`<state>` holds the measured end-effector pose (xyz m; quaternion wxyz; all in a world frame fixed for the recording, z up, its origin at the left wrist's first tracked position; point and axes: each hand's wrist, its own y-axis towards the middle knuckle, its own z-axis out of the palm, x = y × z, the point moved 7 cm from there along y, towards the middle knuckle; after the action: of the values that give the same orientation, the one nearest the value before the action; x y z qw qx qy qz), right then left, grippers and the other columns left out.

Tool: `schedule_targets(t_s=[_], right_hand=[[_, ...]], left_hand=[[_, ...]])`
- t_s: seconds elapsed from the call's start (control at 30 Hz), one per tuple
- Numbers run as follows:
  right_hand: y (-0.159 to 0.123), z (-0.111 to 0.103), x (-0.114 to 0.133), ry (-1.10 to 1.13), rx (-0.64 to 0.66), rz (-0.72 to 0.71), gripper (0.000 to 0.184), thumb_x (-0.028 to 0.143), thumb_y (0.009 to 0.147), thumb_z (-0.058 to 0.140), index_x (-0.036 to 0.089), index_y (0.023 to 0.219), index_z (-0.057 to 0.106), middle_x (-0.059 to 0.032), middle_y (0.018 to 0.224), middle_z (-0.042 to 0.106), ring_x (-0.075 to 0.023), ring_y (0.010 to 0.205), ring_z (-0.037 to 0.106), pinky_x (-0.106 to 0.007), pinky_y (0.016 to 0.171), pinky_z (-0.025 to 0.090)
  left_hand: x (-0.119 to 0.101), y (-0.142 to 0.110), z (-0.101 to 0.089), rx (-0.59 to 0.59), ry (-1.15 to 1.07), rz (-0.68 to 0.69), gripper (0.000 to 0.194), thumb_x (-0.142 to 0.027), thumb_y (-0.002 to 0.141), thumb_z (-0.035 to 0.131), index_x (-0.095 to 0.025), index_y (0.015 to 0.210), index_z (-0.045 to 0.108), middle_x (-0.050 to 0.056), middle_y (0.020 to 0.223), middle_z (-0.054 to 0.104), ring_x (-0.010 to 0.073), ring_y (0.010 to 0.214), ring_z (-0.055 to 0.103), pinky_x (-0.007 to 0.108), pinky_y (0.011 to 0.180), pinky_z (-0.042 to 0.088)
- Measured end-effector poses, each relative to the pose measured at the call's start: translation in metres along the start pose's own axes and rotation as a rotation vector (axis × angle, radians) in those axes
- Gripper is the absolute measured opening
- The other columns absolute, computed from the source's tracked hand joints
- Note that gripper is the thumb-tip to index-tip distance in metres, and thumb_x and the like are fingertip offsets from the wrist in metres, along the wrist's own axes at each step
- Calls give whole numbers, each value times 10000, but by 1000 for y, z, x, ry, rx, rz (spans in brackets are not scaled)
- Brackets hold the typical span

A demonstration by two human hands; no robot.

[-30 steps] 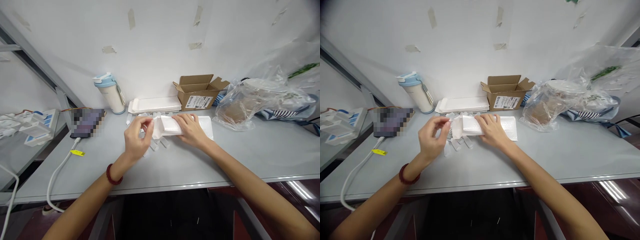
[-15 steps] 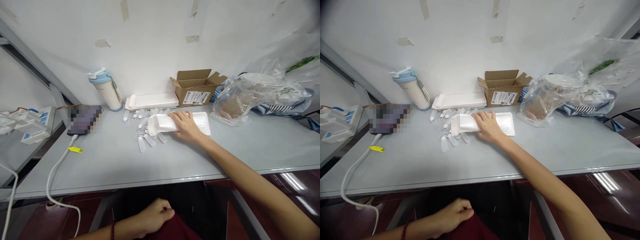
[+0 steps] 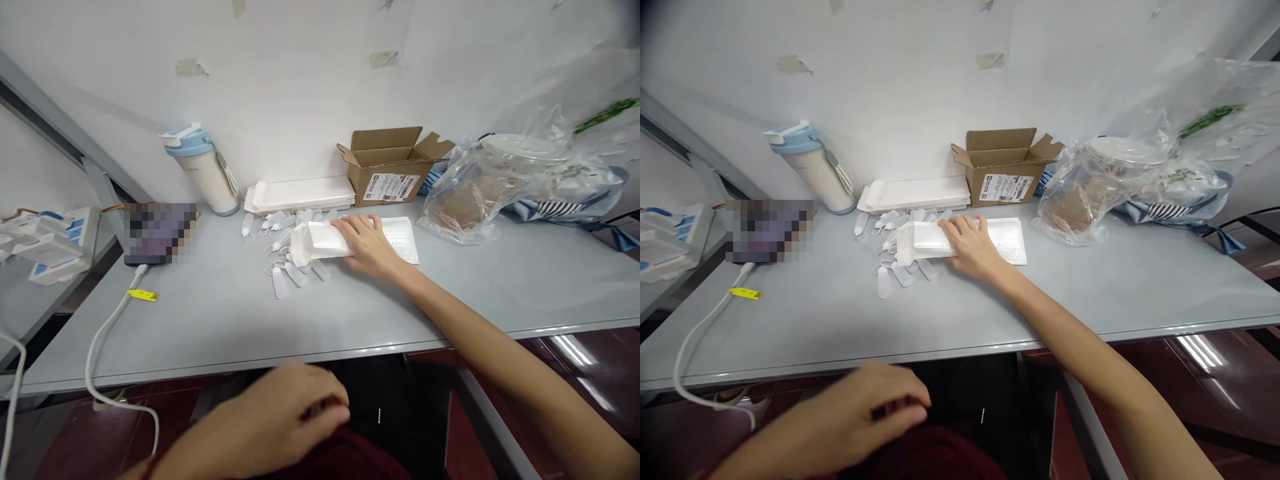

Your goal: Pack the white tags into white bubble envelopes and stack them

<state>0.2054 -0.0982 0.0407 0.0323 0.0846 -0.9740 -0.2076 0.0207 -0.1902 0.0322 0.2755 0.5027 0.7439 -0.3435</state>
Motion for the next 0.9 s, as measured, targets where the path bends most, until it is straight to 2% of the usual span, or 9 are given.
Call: schedule_targets(t_s=[0.07,0.17,0.2,0.27,0.37,0.43,0.57,0.63,0.9], right_hand=[[1,0,-1,2,1,2,582,182,707,515,139,1273,390,-155,1218,506,-296,1083,425,-457,940,200],[1,-3,-4,7,-20,16,593,189,707,520,141,1282,381,-154,1228,500,-297,1111,420,-453,942,201],[1,-5,-6,8,-29,24,595,189,707,521,142,1284,381,-152,1231,499,-295,1118,420,-450,943,202],[1,-8,-9,6,-48,45,601,189,705,523,142,1287,382,-150,1239,497,-292,1127,421,-443,947,204],[1,-11,-13,-2,-59,73,610,189,694,524,135,1286,385,-156,1252,490,-292,1141,416,-438,947,211],[1,-12,-14,-5,-55,91,599,190,696,517,135,1279,392,-158,1252,490,-292,1143,416,-439,945,216],[1,-13,-13,-8,-51,92,572,189,704,501,141,1265,397,-158,1242,498,-287,1130,428,-448,945,223],[1,-13,-11,-23,-51,72,570,185,706,499,141,1265,396,-165,1248,497,-289,1148,424,-464,956,218],[-1,-11,1,-81,-80,-14,520,146,747,485,148,1261,405,-194,1337,449,-308,1253,370,-533,992,204]], left_hand=[[-9,4,-64,-271,69,-22,216,-315,885,464,-226,867,660,-24,764,673,113,671,588,206,629,431],[3,20,-152,-755,175,-57,189,-341,822,544,-194,860,656,11,824,683,150,756,599,233,670,450],[13,30,-171,-859,191,-66,210,-354,810,554,-184,885,653,30,886,683,166,808,603,248,694,457],[35,58,-192,-904,174,-68,319,-407,777,586,-165,980,631,67,1011,663,190,892,600,280,738,469],[64,97,-189,-761,-26,-38,427,-484,788,547,-134,1023,614,92,1022,661,190,891,611,293,747,484],[73,106,-179,-727,-153,-16,428,-497,774,561,-124,974,629,87,954,674,179,813,620,273,678,489],[88,102,-158,-649,-384,-83,355,-482,745,602,-130,765,637,17,629,637,128,548,568,236,526,452],[91,98,-154,-629,-428,-113,320,-453,732,626,-137,686,611,-12,532,586,105,470,524,221,484,424],[81,94,-156,-683,-355,-80,302,-405,770,579,-147,614,571,-20,491,553,92,421,497,216,457,396]])
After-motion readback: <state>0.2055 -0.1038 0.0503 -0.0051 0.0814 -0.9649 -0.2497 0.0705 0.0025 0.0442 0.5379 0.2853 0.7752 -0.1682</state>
